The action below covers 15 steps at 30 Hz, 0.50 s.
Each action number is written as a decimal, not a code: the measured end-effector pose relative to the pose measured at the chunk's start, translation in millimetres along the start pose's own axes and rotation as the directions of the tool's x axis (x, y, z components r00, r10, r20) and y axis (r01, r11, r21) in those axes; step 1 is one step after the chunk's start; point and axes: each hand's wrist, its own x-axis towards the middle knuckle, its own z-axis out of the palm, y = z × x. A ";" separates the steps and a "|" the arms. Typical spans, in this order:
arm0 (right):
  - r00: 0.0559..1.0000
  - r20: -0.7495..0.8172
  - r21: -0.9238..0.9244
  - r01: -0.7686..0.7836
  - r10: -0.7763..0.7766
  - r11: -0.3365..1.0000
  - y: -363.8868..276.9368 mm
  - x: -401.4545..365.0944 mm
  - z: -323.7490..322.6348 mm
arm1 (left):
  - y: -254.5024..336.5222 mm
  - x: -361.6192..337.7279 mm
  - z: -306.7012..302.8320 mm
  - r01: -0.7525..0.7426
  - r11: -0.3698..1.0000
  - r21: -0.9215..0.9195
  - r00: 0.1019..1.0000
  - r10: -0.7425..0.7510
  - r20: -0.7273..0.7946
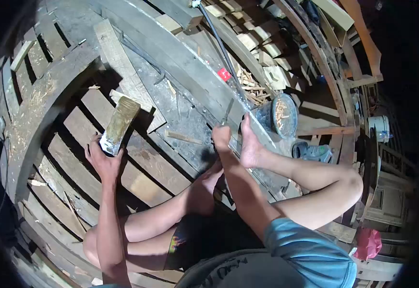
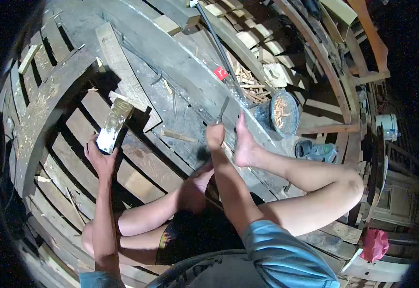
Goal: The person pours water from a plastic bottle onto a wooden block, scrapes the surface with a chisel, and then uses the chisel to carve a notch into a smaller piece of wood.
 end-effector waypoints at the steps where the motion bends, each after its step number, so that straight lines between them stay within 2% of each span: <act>1: 1.000 -0.024 0.034 -0.011 0.012 0.999 5.5 2.9 8.5 | 0.0 -0.4 -0.1 -0.009 1.000 0.002 1.000 0.009 -0.008; 5: 0.990 -0.128 0.069 -0.051 0.060 0.996 -6.2 -6.7 13.3 | 3.4 0.0 0.2 0.045 0.999 -0.010 0.999 -0.045 0.001; 6: 0.977 -0.212 0.046 0.006 0.004 0.999 -1.8 -3.6 21.4 | 2.2 0.5 0.3 0.041 0.999 -0.011 0.999 -0.041 0.002; 7: 0.977 -0.214 0.047 0.002 0.008 0.999 4.0 -2.5 20.1 | 0.7 0.0 0.8 0.026 1.000 -0.014 1.000 -0.026 -0.003; 9: 0.993 0.058 -0.063 0.102 -0.099 0.993 -0.9 -14.7 -5.7 | -2.3 0.1 2.7 0.009 1.000 -0.024 1.000 -0.009 -0.009; 10: 0.993 -0.112 0.009 0.036 -0.035 0.999 18.6 -12.7 20.6 | -4.2 -0.1 3.5 0.008 1.000 -0.009 1.000 -0.008 -0.002; 14: 0.996 -0.091 -0.036 -0.005 0.001 0.999 33.7 -41.2 35.1 | -3.7 0.5 0.5 0.023 1.000 -0.002 1.000 -0.023 0.018; 15: 0.998 -0.029 -0.062 -0.049 0.047 0.997 36.1 -44.9 30.8 | -2.2 -0.8 0.5 0.039 0.999 -0.014 0.998 -0.039 0.042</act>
